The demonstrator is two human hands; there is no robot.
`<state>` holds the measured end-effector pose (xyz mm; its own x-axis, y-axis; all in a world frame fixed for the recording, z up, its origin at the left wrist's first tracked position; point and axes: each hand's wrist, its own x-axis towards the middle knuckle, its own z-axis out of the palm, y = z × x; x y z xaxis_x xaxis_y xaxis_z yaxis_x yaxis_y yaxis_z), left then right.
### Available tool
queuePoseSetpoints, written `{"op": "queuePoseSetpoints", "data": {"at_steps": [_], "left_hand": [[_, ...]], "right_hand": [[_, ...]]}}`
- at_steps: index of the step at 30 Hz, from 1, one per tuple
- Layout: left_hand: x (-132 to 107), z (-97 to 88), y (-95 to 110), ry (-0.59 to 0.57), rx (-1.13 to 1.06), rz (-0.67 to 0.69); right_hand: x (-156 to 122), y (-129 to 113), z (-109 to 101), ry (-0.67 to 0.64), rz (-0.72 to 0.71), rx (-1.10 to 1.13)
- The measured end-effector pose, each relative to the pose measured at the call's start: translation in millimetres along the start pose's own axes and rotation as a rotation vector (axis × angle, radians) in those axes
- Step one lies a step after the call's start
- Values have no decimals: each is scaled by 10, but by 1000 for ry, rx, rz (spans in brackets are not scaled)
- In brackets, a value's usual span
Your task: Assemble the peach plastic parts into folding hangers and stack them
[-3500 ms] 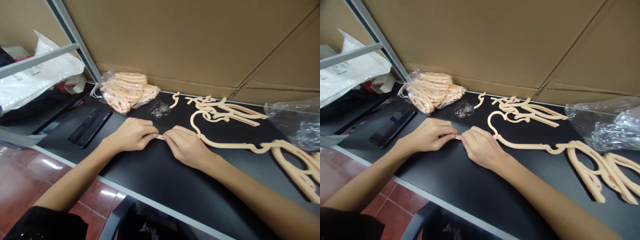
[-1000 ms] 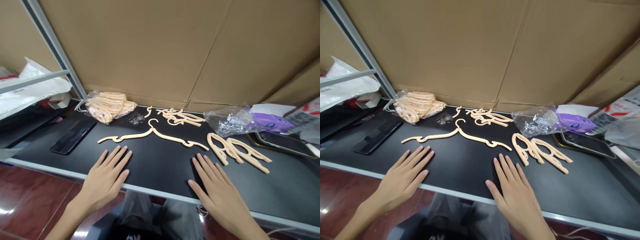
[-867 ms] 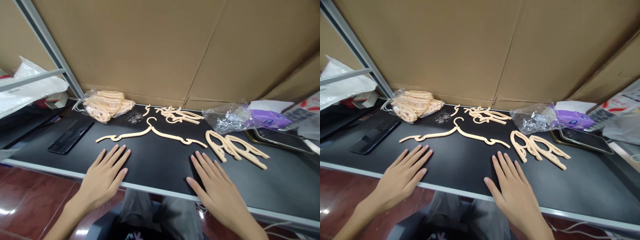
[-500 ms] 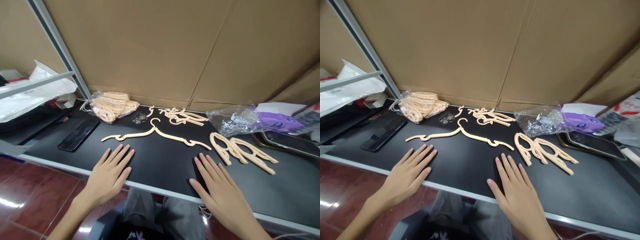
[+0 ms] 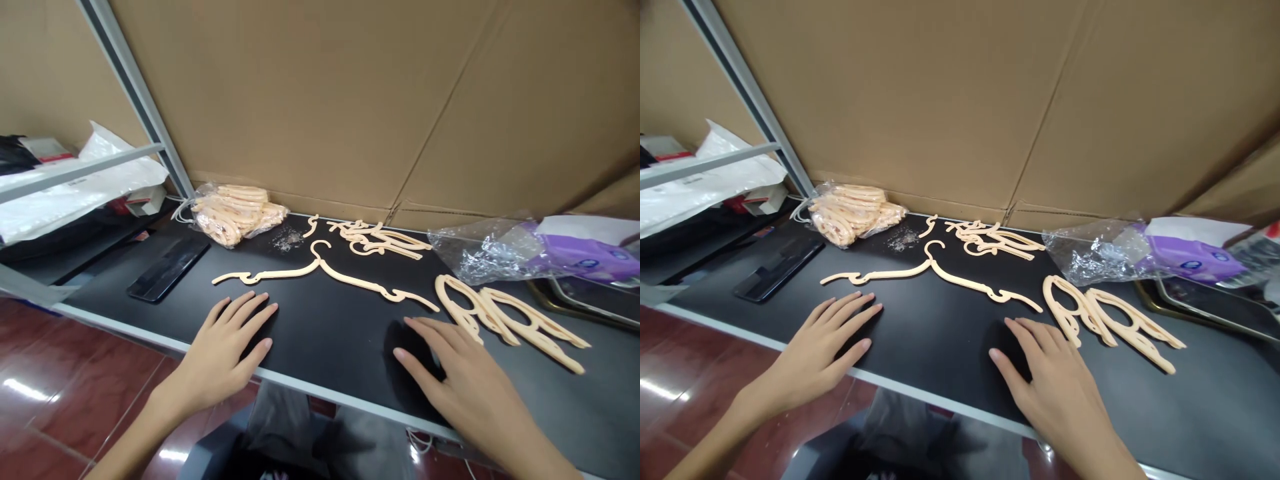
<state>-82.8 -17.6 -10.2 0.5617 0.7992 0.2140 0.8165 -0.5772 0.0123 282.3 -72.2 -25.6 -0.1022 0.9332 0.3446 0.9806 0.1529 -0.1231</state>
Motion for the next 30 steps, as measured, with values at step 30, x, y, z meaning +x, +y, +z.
{"op": "queuePoseSetpoints", "data": {"at_steps": [30], "left_hand": [[1216, 88, -218, 574, 190, 157]], "right_hand": [[955, -153, 67, 492, 102, 319]]}}
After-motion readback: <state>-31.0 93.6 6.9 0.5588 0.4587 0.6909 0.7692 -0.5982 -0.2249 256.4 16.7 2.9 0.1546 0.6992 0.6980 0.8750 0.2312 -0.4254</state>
